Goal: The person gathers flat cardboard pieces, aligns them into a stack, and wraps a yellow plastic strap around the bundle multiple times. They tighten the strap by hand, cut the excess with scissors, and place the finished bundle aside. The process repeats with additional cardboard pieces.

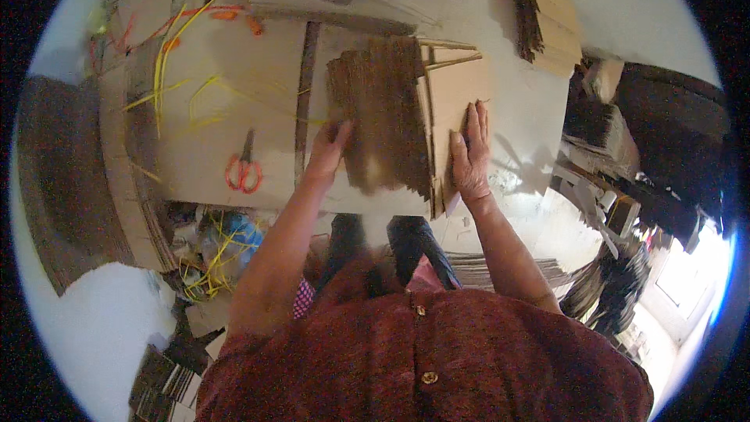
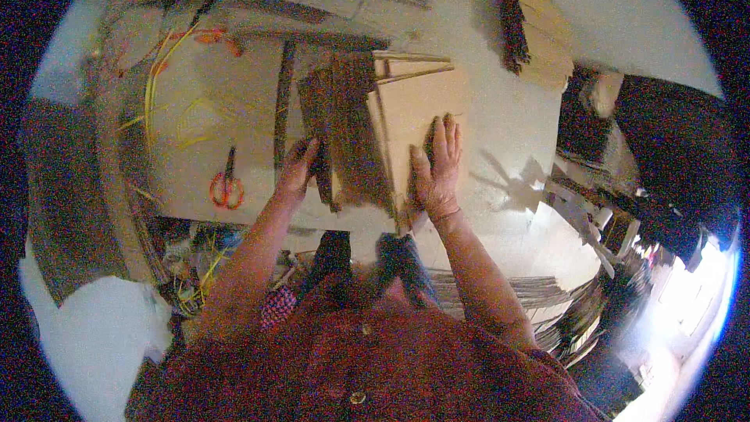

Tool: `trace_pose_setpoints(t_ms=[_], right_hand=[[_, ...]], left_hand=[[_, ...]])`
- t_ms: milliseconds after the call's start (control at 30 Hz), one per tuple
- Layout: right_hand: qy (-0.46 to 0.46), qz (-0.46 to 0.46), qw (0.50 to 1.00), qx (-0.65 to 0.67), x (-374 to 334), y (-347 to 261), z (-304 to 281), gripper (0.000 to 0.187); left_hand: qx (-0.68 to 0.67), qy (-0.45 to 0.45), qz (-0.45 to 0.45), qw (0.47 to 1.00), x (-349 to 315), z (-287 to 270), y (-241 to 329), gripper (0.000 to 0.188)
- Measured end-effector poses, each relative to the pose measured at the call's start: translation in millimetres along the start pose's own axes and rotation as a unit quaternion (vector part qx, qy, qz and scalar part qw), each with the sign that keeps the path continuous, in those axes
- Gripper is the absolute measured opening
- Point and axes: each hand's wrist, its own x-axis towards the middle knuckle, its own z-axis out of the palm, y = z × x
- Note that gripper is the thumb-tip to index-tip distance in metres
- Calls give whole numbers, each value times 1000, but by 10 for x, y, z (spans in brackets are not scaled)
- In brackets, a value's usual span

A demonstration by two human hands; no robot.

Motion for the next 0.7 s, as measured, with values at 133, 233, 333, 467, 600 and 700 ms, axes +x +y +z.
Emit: trace_pose_setpoints(t_ms=[133, 233, 333, 467, 600, 700], right_hand=[[-20, -20, 997, 67, -66, 622, -184, 54], [-97, 50, 981, 157, -190, 1278, -212, 50], [-100, 218, 891, 386, -110, 1360, -264, 48], [-72, 223, 823, 518, -164, 1401, -383, 47], [-31, 303, 786, 539, -353, 1632, -685, 50], [-16, 266, 820, 507, -360, 1410, -1044, 51]], left_hand=[[77, -24, 24, 996, -83, 360, 65, 46], [81, -29, 20, 996, -166, 748, 253, 54], [19, -54, 43, 997, -111, 953, 205, 61], [13, -100, 29, 994, 1, 1156, 33, 67], [-36, -147, 70, 986, -275, 1603, 241, 74], [23, -160, 87, 983, -430, 1786, 261, 76]])
